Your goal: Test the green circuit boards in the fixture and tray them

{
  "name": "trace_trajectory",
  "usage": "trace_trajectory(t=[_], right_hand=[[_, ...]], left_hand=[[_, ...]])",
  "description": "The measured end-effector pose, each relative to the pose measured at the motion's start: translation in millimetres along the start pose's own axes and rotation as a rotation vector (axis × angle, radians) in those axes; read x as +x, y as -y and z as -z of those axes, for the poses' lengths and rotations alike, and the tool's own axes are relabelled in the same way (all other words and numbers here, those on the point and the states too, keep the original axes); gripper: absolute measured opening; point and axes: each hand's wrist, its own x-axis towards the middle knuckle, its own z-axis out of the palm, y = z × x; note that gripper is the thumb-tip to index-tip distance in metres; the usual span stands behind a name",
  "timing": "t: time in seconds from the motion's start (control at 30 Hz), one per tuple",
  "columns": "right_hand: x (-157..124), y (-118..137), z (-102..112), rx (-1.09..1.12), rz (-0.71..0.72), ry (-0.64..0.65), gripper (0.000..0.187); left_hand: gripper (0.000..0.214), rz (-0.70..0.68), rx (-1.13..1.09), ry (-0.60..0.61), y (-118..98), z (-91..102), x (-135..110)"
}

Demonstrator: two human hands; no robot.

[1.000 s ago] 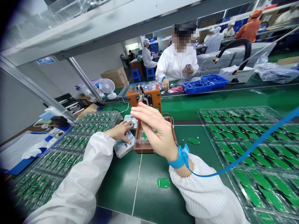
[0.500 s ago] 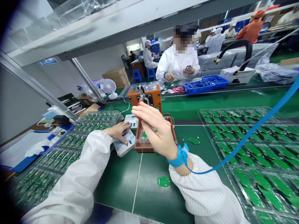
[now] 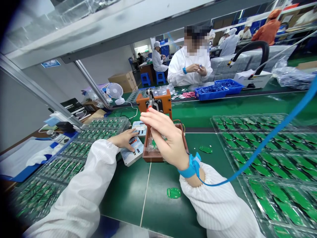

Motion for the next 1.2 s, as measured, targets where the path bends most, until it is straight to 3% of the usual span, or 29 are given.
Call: trace_trajectory(t=[0.07, 0.2, 0.3, 0.4, 0.5, 0.6, 0.73, 0.8, 0.87, 0.97, 1.07, 1.2], right_hand=[[0, -1, 0, -0.018, 0.004, 0.003, 0.044], [1, -2, 0, -0.048, 0.011, -0.004, 0.042], [0, -1, -1, -0.069, 0.016, -0.017, 0.041], [0, -1, -2, -0.110, 0.040, -0.027, 0.042], [2, -5, -3, -0.203, 0.081, -0.034, 0.046], [7, -15, -1, -0.323, 0.184, -0.010, 0.038], [17, -27, 5, -0.415, 0.346, 0.063, 0.029], [28, -24, 10, -0.480, 0.440, 0.083, 0.025], [46, -15, 13, -0.502, 0.441, 0.080, 0.023], [89, -3, 12, -0.356, 0.301, 0.024, 0.026], [139, -8, 7, -0.110, 0.213, -0.008, 0.031], [181, -39, 0, -0.073, -0.399, 0.026, 0.035]], left_hand=[[0.091, -0.014, -0.088, -0.164, -2, -5.2, -9], [0.038, -0.065, -0.355, -0.701, -17, -28.2, -29], [0.024, -0.043, -0.548, -0.990, -35, -53.3, -38], [0.018, 0.027, -0.664, -1.137, -53, -75.3, -40], [0.016, -0.016, -0.630, -1.183, -64, -86.1, -41], [0.016, -0.137, -0.549, -1.200, -67, -87.7, -42], [0.014, -0.197, -0.548, -1.197, -68, -86.8, -45], [0.013, -0.228, -0.543, -1.192, -72, -86.4, -46], [0.012, -0.264, -0.533, -1.179, -76, -85.8, -47], [0.012, -0.295, -0.519, -1.149, -81, -85.0, -48], [0.013, -0.310, -0.522, -1.124, -84, -85.6, -47], [0.012, -0.336, -0.545, -1.113, -83, -88.6, -45]])
